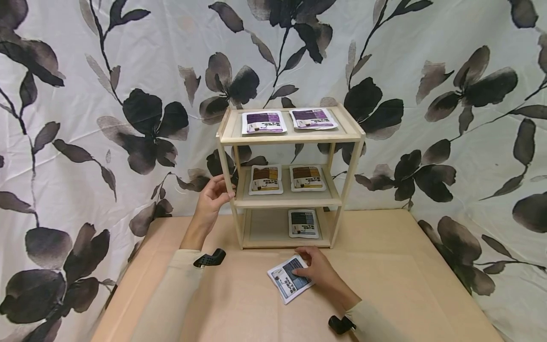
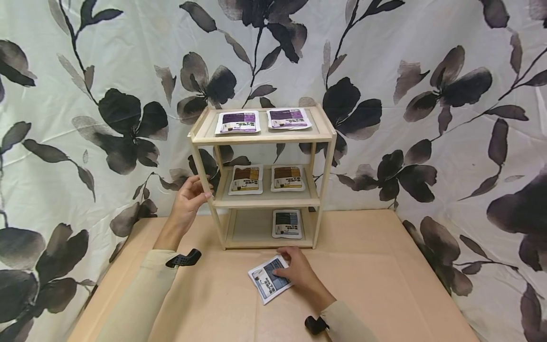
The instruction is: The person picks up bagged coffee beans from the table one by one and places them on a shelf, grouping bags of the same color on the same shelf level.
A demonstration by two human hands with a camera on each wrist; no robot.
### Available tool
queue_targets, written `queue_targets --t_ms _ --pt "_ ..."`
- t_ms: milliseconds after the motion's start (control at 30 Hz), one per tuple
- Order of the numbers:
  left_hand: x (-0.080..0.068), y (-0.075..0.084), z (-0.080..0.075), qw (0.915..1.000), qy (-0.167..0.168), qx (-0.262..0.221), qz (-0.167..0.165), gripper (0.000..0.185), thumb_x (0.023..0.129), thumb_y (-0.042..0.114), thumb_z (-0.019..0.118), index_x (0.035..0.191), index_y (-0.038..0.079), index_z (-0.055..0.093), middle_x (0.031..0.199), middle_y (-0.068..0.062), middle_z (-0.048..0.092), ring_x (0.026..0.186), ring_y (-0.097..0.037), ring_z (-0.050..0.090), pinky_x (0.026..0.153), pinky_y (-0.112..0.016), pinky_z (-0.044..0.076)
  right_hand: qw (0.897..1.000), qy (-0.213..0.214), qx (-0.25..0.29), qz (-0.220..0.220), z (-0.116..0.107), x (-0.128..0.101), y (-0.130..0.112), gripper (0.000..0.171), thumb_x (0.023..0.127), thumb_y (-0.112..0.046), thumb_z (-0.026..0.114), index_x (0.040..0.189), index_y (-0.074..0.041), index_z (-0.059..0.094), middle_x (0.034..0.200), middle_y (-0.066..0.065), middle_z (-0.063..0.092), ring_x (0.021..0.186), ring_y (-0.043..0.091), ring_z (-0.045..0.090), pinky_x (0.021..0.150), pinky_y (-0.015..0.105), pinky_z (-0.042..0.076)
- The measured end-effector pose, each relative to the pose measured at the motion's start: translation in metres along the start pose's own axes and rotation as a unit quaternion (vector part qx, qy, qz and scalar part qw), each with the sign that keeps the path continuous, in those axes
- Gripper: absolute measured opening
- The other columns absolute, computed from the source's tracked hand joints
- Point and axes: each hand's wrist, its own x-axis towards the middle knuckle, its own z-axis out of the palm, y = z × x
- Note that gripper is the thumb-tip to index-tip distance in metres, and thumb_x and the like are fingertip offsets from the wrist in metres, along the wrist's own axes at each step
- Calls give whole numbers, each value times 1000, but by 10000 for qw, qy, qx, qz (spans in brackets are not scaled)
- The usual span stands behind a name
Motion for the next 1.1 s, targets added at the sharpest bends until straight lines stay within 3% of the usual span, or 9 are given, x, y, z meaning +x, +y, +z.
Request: queue_targets --t_ms 133,400,600,733,867,967,1100 --pt "-1 0 0 10000 4 -22 1 47 90 -9 65 124 25 64 106 1 67 100 -16 58 84 -24 52 9997 -53 -162 -193 4 -7 1 77 67 -11 95 134 1 59 124 18 57 106 25 56 94 42 50" --pt "-2 -1 0 10000 30 -24 26 47 90 -10 66 124 23 64 106 2 67 100 -16 58 84 -23 51 9990 -371 -78 -246 7 -9 0 76 73 -6 89 141 -3 55 129 14 62 108 23 59 94 34 49" --pt "-2 -1 0 10000 32 -60 53 48 90 -11 65 123 24 64 106 1 67 99 -16 59 84 -23 51 9981 -498 145 -347 5 -7 2 58 79 -11 86 133 -16 66 138 7 63 125 25 57 108 39 42" --pt "-2 0 1 9999 10 -86 68 48 90 -11 65 122 25 64 106 0 67 99 -16 59 84 -23 52 9970 -551 208 -507 3 -5 3 43 83 -15 83 124 -21 72 133 5 66 127 26 57 109 41 43" --pt "-2 1 1 10000 16 -79 17 47 90 -10 65 124 22 64 107 1 66 100 -15 58 84 -23 51 9952 -724 254 -607 1 -3 4 37 88 -13 77 124 -19 72 133 7 66 128 28 57 111 45 42" --pt "-2 1 1 10000 7 -93 22 45 90 -10 65 129 10 60 106 1 66 100 -16 59 84 -23 51 9931 -927 367 -609 -2 -1 3 35 91 -9 74 126 -16 71 137 11 64 129 31 55 111 40 41" --pt "-1 1 1 9999 -16 -88 47 44 90 -10 65 129 10 61 106 1 67 100 -16 59 85 -24 51 9876 -1241 860 -422 -8 1 0 39 88 0 73 125 -10 72 142 17 58 123 30 54 98 25 45"
